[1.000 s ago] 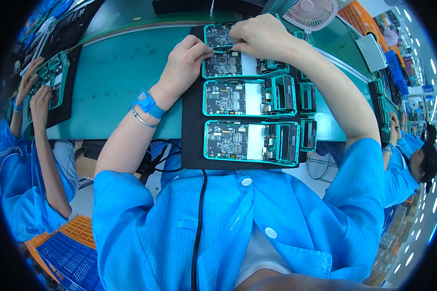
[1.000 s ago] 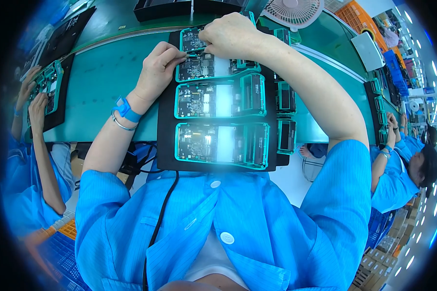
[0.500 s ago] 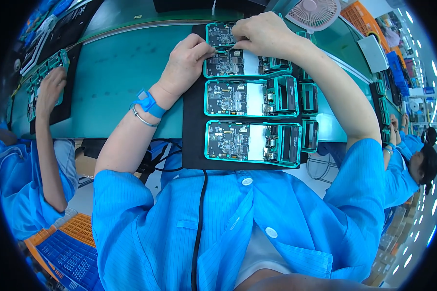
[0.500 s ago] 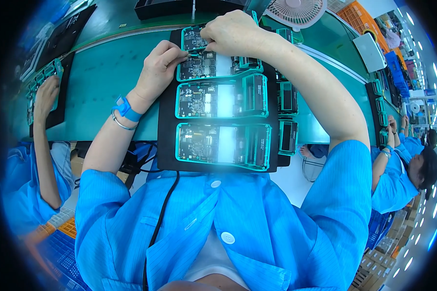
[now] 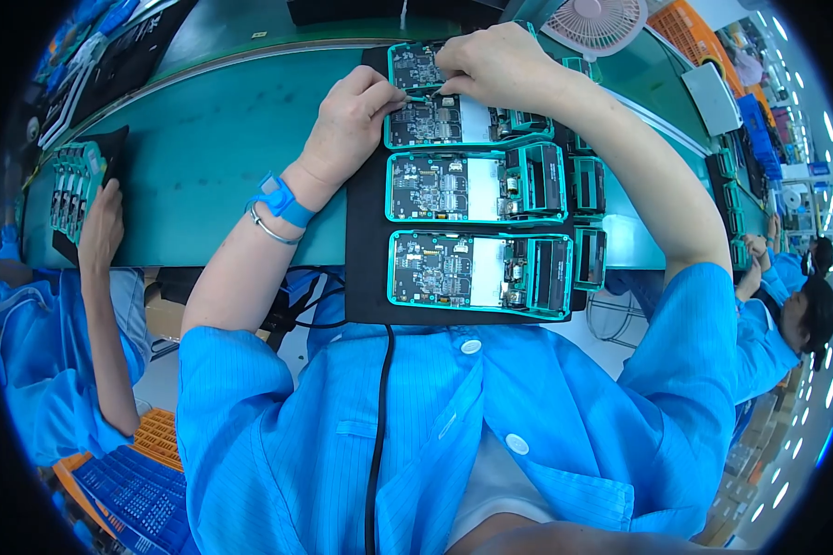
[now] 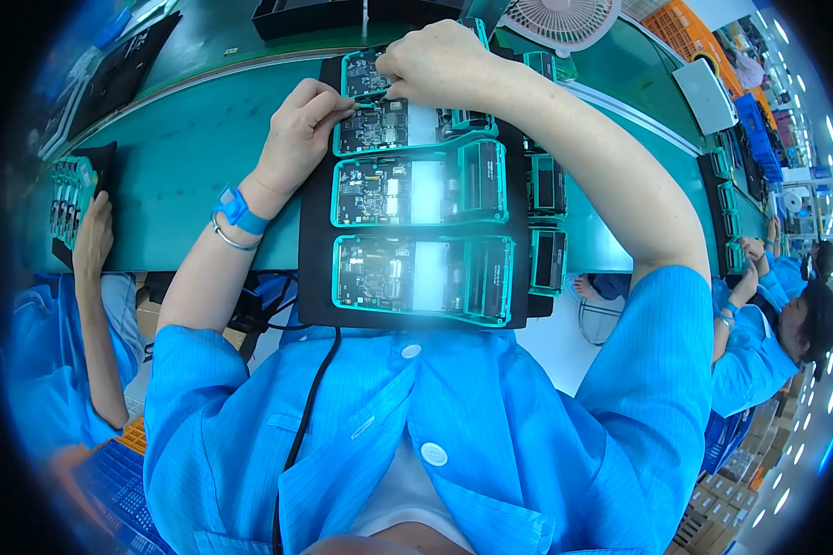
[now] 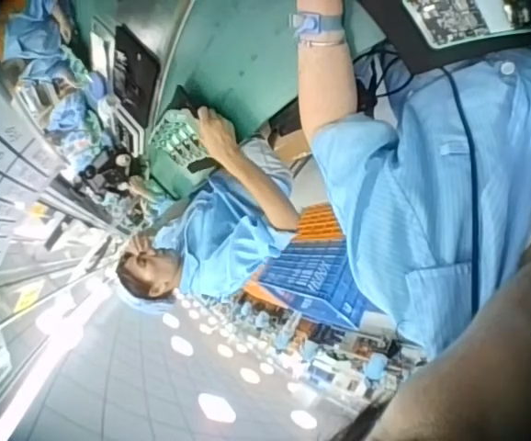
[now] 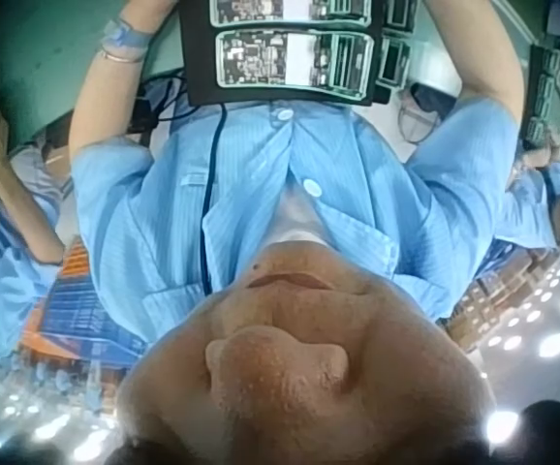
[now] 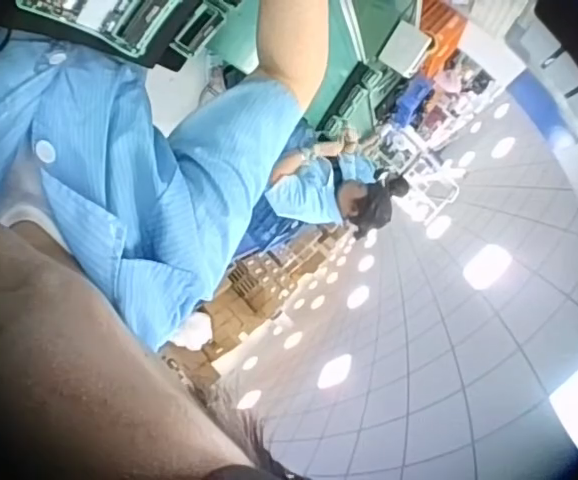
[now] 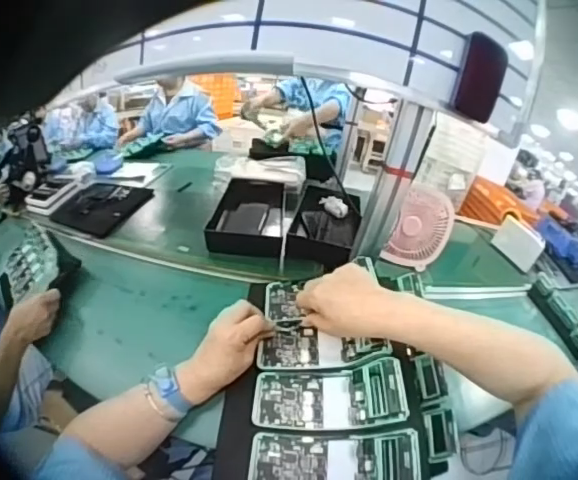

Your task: The person assembles small electronic components onto printed circuit boards by hand, taking components from a plastic tray and a blue crate and placing them onto the boards.

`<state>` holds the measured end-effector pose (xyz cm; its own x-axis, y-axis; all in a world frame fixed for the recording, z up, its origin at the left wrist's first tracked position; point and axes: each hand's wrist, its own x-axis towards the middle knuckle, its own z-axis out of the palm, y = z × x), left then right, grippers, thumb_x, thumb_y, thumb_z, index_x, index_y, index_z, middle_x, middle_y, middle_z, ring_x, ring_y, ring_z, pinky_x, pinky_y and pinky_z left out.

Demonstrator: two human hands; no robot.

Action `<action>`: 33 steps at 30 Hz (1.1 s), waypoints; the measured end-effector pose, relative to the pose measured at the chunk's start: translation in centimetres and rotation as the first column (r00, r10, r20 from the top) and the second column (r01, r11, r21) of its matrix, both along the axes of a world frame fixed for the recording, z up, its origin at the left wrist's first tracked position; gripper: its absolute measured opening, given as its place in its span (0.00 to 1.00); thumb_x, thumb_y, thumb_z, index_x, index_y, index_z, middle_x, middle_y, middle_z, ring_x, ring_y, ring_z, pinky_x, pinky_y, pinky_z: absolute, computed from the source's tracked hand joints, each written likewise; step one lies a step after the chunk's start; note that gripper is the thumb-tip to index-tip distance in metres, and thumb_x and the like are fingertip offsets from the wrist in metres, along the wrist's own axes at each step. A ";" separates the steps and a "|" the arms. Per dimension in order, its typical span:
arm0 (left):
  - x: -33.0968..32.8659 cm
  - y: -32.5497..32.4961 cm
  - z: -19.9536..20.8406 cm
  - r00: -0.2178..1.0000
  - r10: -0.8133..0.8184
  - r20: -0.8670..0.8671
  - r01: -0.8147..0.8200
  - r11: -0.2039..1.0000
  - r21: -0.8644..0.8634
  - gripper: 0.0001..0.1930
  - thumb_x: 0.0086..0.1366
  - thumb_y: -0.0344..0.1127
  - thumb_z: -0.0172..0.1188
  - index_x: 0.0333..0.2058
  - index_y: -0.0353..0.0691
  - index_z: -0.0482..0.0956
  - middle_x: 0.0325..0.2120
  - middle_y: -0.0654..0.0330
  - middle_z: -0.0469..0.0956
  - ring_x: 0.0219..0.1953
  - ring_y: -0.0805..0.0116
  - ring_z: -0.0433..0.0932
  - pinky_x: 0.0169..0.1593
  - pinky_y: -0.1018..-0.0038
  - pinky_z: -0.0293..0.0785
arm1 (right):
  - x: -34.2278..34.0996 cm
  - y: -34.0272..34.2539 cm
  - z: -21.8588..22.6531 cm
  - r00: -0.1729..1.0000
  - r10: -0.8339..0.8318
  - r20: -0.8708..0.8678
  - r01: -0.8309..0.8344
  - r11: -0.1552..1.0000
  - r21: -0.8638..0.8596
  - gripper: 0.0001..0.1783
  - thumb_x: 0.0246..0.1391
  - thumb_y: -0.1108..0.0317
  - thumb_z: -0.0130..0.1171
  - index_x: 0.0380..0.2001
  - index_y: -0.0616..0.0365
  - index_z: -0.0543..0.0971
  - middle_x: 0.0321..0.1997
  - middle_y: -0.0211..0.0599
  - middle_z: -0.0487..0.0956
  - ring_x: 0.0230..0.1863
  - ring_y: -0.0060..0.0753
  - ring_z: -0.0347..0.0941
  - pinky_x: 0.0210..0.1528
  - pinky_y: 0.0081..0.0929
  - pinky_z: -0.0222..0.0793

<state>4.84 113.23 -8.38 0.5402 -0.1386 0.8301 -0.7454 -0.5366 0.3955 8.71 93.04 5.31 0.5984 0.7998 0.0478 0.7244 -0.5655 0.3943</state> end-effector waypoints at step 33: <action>-0.2 0.0 0.6 1.000 0.020 0.006 -0.020 1.000 0.005 0.05 0.57 0.24 0.69 0.32 0.38 0.83 0.32 0.58 0.76 0.35 0.58 0.80 0.38 0.66 0.79 | -0.4 -0.4 -0.2 0.997 -0.038 0.071 0.037 0.999 0.017 0.11 0.57 0.56 0.66 0.33 0.51 0.85 0.31 0.33 0.84 0.34 0.36 0.84 0.36 0.35 0.79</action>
<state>4.66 113.21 -7.75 0.5382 -0.1317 0.8324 -0.7365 -0.5537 0.3886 8.31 92.66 5.14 0.6225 0.7757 0.1035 0.6731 -0.5982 0.4348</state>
